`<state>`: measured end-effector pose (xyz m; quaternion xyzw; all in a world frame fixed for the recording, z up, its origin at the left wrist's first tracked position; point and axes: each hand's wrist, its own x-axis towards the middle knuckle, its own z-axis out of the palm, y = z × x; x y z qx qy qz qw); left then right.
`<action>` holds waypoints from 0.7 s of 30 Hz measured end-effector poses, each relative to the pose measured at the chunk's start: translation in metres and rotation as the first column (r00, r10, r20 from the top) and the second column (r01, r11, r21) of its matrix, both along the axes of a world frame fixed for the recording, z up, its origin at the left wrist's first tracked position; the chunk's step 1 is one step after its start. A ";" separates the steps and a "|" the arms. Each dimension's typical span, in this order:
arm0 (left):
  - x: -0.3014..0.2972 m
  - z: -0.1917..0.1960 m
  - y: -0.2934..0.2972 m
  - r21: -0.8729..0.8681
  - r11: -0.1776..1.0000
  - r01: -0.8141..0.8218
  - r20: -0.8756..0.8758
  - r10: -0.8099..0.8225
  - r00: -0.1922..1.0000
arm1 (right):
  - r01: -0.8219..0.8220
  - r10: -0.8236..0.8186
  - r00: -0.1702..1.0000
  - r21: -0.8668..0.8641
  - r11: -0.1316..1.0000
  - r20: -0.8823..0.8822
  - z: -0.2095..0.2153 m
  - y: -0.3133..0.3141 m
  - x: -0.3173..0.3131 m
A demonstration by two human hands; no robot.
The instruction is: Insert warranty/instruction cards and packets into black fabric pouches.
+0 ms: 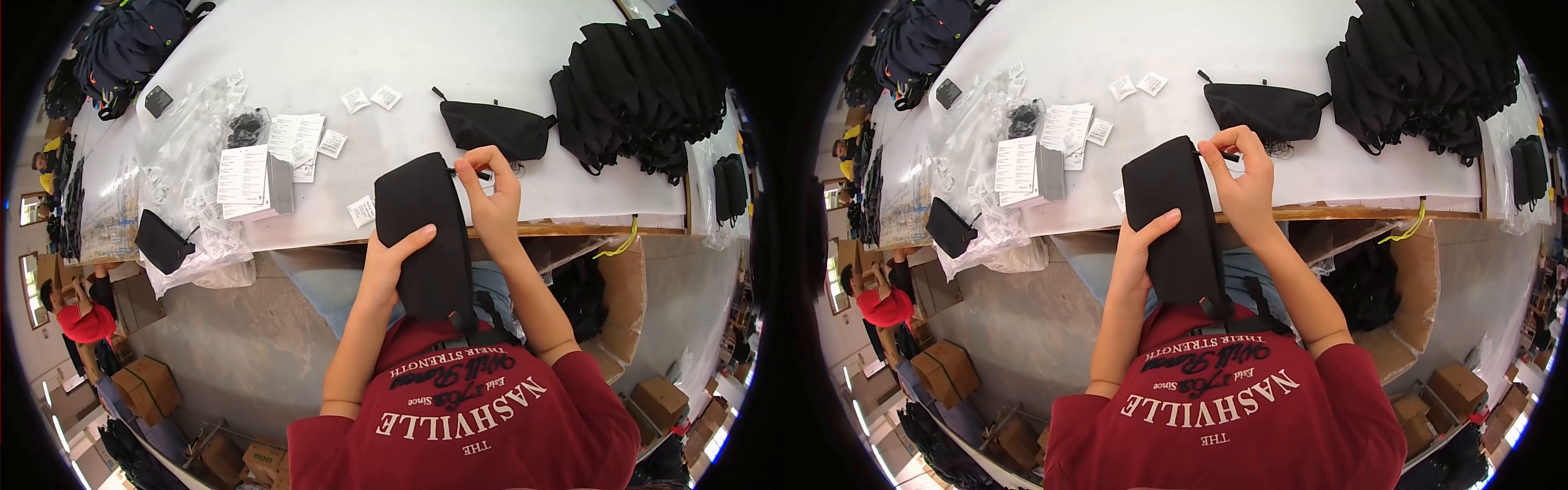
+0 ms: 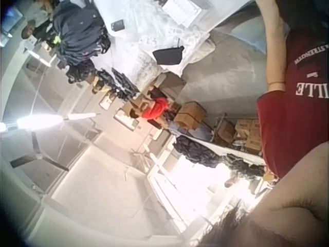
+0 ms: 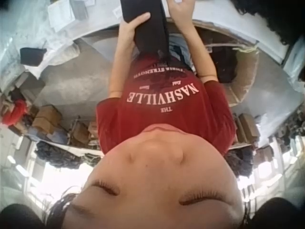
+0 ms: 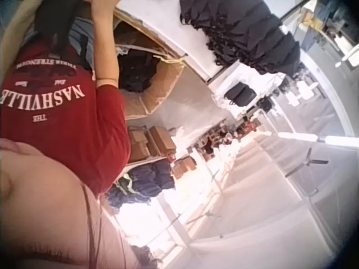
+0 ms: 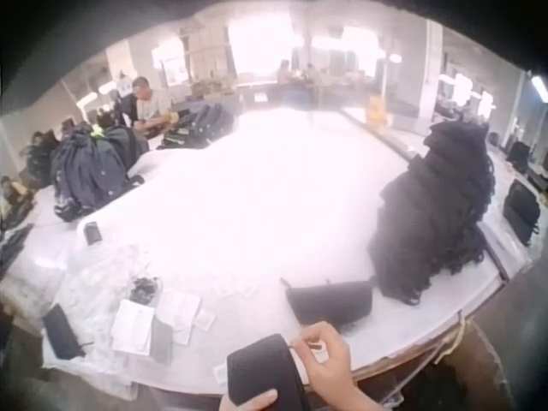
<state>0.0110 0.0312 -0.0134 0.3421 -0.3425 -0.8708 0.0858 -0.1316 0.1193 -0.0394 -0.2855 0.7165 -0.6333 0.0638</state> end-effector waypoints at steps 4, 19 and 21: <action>-0.001 -0.004 -0.004 -0.062 0.998 -0.006 0.012 0.007 1.000 | -0.102 0.107 0.971 -0.033 0.994 0.215 -0.002 -0.003 0.002; -0.002 -0.007 -0.003 -0.100 0.994 -0.043 0.019 0.045 0.999 | -0.221 0.254 0.958 0.224 0.949 -0.134 0.036 0.012 -0.003; -0.002 -0.006 -0.008 -0.005 0.994 -0.108 -0.011 0.108 0.994 | -0.262 0.316 0.926 0.250 0.932 -0.207 0.042 0.015 0.004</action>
